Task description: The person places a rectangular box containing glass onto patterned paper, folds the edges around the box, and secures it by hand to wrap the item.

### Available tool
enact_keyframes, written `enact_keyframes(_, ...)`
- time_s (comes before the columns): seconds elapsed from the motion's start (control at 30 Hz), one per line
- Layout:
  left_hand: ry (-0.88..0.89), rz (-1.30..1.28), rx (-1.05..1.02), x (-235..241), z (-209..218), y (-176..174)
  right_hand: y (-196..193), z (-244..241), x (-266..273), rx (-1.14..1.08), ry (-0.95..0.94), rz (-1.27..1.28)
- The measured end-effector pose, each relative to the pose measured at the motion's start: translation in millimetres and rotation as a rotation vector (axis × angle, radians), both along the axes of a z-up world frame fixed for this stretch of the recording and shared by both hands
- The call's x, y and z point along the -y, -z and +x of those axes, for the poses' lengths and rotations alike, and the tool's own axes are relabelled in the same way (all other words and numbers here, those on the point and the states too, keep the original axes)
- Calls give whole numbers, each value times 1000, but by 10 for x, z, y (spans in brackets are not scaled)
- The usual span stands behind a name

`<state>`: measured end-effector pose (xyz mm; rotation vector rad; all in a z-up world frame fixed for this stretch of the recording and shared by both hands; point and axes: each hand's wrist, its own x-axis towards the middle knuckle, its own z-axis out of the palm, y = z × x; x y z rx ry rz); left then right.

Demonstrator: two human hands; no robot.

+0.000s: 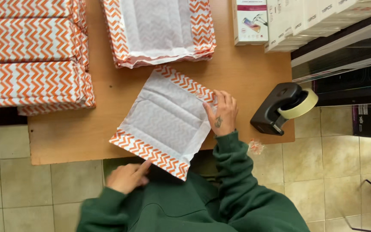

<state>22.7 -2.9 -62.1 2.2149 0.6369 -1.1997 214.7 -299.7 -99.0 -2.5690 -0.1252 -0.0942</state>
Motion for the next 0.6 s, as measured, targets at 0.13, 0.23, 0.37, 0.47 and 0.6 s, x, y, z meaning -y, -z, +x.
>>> enact_keyframes(0.13, -46, -81, 455, -154, -361, 294, -34, -339, 287, -419, 36, 88)
enact_keyframes(0.23, -159, -214, 529, -526, -322, -237, 123, -760, 604, -502, 14, 555)
enact_keyframes(0.37, -510, -201, 714, -607, 287, -767, -437, -824, 552, -571, 148, 763)
enact_keyframes(0.47, -571, -248, 953, -674, 831, -826, -710, -533, 241, -425, 180, 908)
enact_keyframes(0.6, -490, -183, 1108, -761, 1729, -823, -704, 190, -65, -163, 133, 854)
